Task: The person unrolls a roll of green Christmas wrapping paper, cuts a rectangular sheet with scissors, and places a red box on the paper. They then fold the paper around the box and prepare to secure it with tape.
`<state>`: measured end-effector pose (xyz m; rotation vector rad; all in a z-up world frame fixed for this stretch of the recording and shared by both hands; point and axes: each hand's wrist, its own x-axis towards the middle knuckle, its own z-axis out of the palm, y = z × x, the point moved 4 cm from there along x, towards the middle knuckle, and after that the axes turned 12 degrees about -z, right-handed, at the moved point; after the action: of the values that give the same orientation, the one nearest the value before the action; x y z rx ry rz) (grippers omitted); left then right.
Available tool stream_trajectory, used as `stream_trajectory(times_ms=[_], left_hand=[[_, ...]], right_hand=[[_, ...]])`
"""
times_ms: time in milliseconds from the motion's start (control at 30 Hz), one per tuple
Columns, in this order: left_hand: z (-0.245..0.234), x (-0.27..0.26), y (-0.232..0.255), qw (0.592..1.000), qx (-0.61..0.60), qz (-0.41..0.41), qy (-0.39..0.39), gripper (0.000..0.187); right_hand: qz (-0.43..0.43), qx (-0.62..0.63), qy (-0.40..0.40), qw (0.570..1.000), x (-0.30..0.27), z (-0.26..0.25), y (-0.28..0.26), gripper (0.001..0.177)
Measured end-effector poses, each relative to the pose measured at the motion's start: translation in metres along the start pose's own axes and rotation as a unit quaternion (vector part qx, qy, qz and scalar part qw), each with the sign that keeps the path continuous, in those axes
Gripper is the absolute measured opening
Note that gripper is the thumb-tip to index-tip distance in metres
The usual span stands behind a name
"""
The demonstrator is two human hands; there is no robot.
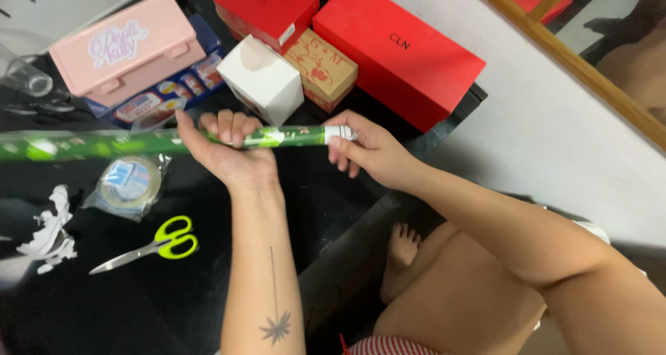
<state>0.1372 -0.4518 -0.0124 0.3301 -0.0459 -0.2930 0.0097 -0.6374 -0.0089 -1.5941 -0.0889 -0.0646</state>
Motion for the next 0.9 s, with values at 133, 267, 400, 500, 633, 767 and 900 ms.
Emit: stream_trajectory(times_ms=[133, 267, 400, 500, 633, 767, 900], left_hand=[[0.012, -0.023, 0.014, 0.979, 0.06, -0.112, 0.159, 0.034], [0.001, -0.05, 0.082, 0.982, 0.072, -0.118, 0.131, 0.021], [-0.026, -0.085, 0.202, 0.99, 0.087, -0.055, 0.098, 0.012], [-0.056, -0.129, 0.272, 0.985, 0.091, 0.037, 0.142, 0.014], [-0.087, -0.153, 0.27, 0.977, 0.172, 0.023, 0.126, 0.023], [-0.114, -0.164, 0.258, 0.97, 0.102, 0.065, 0.211, 0.022], [-0.101, -0.166, 0.289, 0.933, 0.218, 0.216, 0.187, 0.028]], right_hand=[[-0.151, -0.078, 0.033, 0.985, -0.009, 0.007, -0.017, 0.032], [-0.181, -0.059, -0.001, 0.982, -0.013, 0.029, -0.021, 0.032], [-0.211, -0.059, -0.048, 0.975, 0.001, 0.055, -0.025, 0.029], [-0.147, -0.158, -0.125, 0.968, 0.01, 0.087, -0.008, 0.027], [-0.119, -0.104, -0.066, 0.985, 0.039, 0.173, 0.027, 0.024], [-0.256, -0.08, -0.106, 0.958, 0.031, 0.276, 0.051, 0.029], [-0.031, 0.077, -0.274, 0.958, 0.018, 0.345, 0.081, 0.027]])
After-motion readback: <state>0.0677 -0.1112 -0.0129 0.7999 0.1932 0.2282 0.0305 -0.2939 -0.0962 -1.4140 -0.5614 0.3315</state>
